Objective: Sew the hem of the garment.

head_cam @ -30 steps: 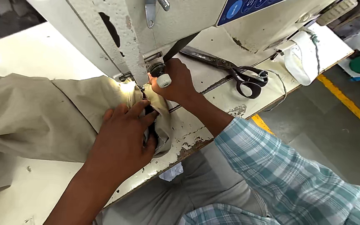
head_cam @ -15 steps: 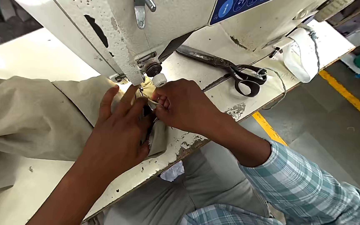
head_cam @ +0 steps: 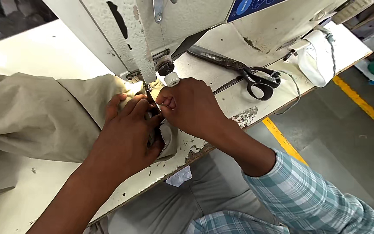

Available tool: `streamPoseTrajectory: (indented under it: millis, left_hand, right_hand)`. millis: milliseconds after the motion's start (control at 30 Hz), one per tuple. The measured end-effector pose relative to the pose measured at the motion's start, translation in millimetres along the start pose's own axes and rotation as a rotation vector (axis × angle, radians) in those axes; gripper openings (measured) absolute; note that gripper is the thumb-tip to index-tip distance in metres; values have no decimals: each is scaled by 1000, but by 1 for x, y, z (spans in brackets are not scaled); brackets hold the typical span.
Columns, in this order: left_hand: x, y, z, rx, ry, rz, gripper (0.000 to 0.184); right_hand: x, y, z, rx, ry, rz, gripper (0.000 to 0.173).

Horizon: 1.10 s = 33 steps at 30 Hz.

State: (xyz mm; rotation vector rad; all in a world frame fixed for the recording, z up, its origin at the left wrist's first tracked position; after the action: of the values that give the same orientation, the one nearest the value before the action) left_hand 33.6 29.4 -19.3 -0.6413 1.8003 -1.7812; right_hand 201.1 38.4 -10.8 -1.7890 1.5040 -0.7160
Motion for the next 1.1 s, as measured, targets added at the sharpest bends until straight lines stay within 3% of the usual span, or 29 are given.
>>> streamPoseTrajectory:
  millis: [333, 400, 467, 667, 1100]
  left_hand:
    - [2, 3, -2, 33, 0, -5, 41]
    - [1, 2, -2, 30, 1, -7, 44]
    - [1, 2, -2, 25, 9, -7, 45]
    - [-10, -8, -1, -68, 152, -41, 44]
    - [-9, -5, -7, 84, 90, -38, 41]
  right_hand:
    - [3, 6, 2, 87, -76, -145, 25]
    - [1, 1, 10, 53, -110, -3, 30]
    - [-1, 3, 14, 100, -165, 142, 27]
    - [-3, 17, 21, 250, -293, 166, 23]
    - [-6, 14, 20, 264, -277, 28, 24]
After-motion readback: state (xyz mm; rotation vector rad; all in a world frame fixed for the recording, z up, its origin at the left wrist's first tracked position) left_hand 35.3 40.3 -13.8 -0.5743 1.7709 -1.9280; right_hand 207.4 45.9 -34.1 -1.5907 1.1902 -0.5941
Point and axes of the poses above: each hand's wrist, its own x-axis away from the middle knuckle, its own y-axis out of the palm, z = x × y, the point moved 3 cm from there along -x, towards the middle knuckle, and after that the axes turned 6 degrees about -x, right-handed, at the moved point
